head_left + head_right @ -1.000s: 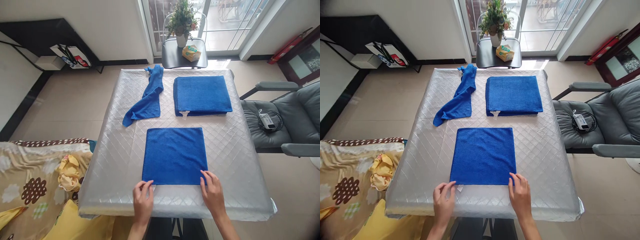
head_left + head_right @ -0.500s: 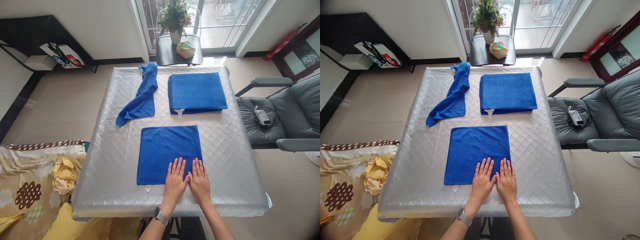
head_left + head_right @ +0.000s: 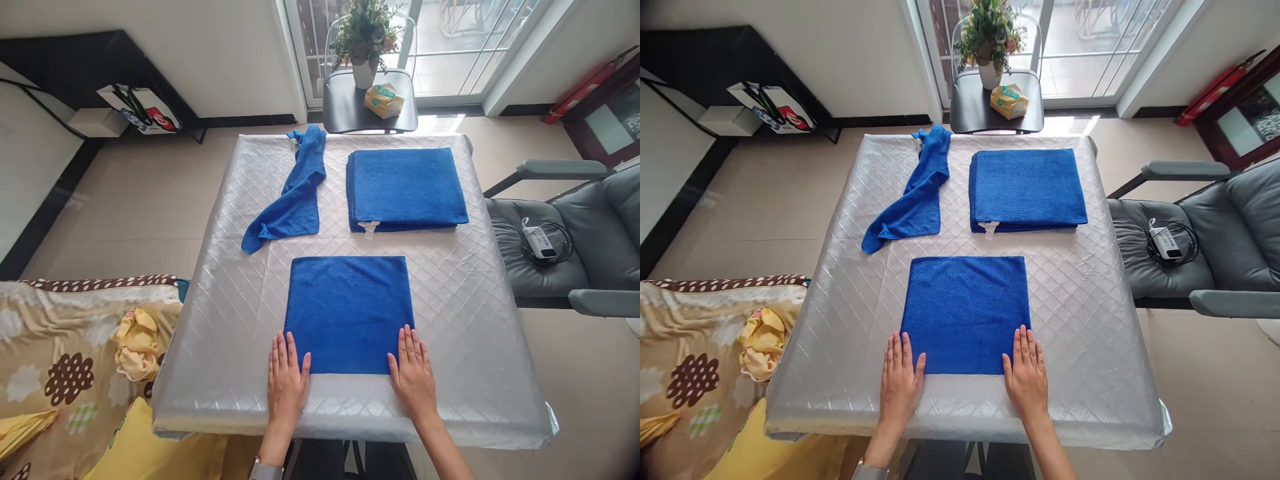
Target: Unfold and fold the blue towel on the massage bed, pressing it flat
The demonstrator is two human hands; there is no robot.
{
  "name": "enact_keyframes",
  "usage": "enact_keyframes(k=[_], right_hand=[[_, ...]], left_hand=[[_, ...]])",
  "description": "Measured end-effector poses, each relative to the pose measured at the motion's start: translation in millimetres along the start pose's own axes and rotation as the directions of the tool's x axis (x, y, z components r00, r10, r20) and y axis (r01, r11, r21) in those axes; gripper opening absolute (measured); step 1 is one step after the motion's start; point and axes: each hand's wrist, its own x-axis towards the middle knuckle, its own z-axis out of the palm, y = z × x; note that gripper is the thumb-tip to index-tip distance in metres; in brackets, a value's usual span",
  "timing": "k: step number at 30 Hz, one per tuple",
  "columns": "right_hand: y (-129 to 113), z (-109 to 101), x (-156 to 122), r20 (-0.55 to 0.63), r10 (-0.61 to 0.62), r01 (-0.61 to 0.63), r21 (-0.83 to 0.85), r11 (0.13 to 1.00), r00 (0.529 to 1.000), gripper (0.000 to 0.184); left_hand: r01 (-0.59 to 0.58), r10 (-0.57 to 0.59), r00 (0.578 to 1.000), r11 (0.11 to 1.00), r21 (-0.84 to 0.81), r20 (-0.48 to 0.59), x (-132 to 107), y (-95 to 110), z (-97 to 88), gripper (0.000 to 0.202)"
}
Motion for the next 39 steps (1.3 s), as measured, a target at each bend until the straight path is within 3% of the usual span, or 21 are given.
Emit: enact_keyframes(k=[9, 13, 17, 21, 23, 25, 28, 33, 39], right_hand=[[0, -19, 17, 0.012, 0.024, -0.025, 0.006, 1.0, 1.0, 0.069], [7, -20, 49, -0.032, 0.02, -0.021, -0.006, 1.0, 0.999, 0.07], [9, -7, 76, -0.035, 0.005, -0.007, -0.044, 0.999, 0.999, 0.071], [10, 8, 83, -0.001, -0.01, 0.01, -0.062, 0.998, 1.0, 0.071], [11, 11, 81, 0.011, -0.019, 0.02, -0.053, 0.998, 1.0, 0.07], [12, 11, 79, 0.017, -0.019, 0.02, -0.047, 0.999, 1.0, 0.07], [11, 9, 79, 0.014, -0.006, 0.007, -0.044, 0.999, 1.0, 0.069], [8, 7, 81, -0.003, 0.008, -0.008, -0.031, 0.999, 1.0, 0.068], [5, 5, 80, 0.016, 0.013, -0.012, -0.018, 1.0, 1.0, 0.068]], left_hand=[[-0.006, 0.007, 0.997, 1.0, -0.019, 0.079, 0, -2, -13.8, 0.076], [-0.02, 0.02, 1.0, 0.993, -0.113, -0.003, 20, 8, -25.3, 0.07], [-0.267, 0.268, 0.963, 0.947, -0.177, -0.019, 44, 57, -22.8, 0.066], [-0.535, 0.561, 0.825, 0.814, -0.224, 0.066, 53, 125, 2.3, 0.066], [-0.577, 0.609, 0.788, 0.781, -0.24, 0.089, 54, 149, 18.4, 0.067], [-0.558, 0.591, 0.802, 0.795, -0.236, 0.094, 56, 158, 31.7, 0.069], [-0.486, 0.51, 0.855, 0.851, -0.198, 0.092, 62, 149, 41.4, 0.07], [-0.259, 0.26, 0.965, 0.965, -0.038, 0.029, 65, 104, 32.7, 0.073], [0.002, 0.002, 0.999, 0.995, 0.095, -0.05, 56, 39, 9.6, 0.074]])
